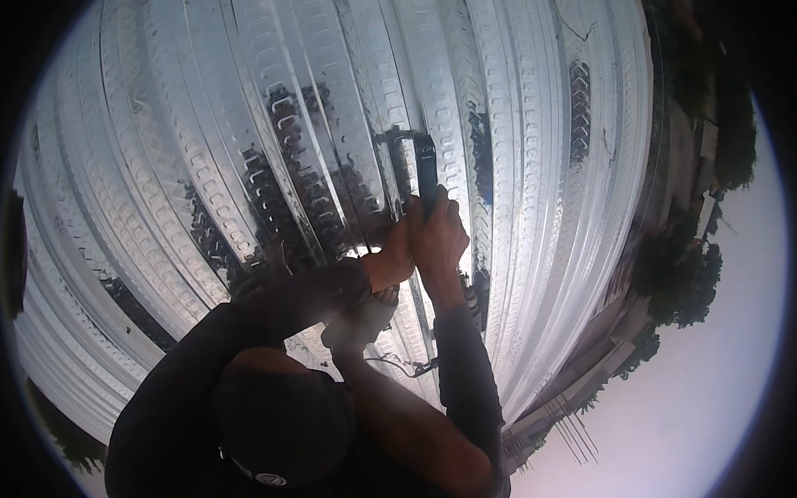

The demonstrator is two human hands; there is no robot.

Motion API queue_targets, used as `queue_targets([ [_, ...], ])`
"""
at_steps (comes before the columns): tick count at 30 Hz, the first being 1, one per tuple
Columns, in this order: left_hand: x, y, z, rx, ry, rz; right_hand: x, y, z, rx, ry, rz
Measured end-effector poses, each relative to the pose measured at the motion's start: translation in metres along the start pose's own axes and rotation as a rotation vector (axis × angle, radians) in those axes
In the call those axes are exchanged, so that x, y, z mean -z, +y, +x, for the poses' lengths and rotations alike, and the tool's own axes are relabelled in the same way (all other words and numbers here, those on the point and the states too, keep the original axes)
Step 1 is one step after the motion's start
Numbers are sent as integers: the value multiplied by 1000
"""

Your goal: The person is installing metal roof sheets on a corrugated roof. They use a power drill to fasten screws into the roof and a crimping tool to secure the seams between sheets. The person moves along the roof surface while working.

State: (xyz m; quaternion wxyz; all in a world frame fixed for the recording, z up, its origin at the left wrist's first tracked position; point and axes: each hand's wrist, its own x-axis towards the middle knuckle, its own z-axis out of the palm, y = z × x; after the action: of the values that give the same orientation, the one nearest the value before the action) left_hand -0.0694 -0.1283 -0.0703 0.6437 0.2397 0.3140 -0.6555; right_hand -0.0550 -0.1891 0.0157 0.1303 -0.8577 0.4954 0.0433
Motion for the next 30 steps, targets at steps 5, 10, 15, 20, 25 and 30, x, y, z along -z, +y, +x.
queue_targets([
  [5, -12, -7, 1, -40, 11, 170, 53, -28, 28, -55, -381, -70],
  [10, -9, -3, -6, 6, -90, 49, 24, -29, 7, -106, -197, -105],
  [15, -4, -6, -4, -31, -91, 117, -1, 8, 5, -90, -74, 80],
  [20, -5, 3, -4, 3, -83, 72, 0, 2, 10, -116, -251, 422],
  [25, -3, 4, -8, 105, -53, 124, -22, 18, 9, -161, -116, 332],
  [30, 5, -2, 6, 135, -30, 139, -29, 23, 16, -118, -107, 190],
])
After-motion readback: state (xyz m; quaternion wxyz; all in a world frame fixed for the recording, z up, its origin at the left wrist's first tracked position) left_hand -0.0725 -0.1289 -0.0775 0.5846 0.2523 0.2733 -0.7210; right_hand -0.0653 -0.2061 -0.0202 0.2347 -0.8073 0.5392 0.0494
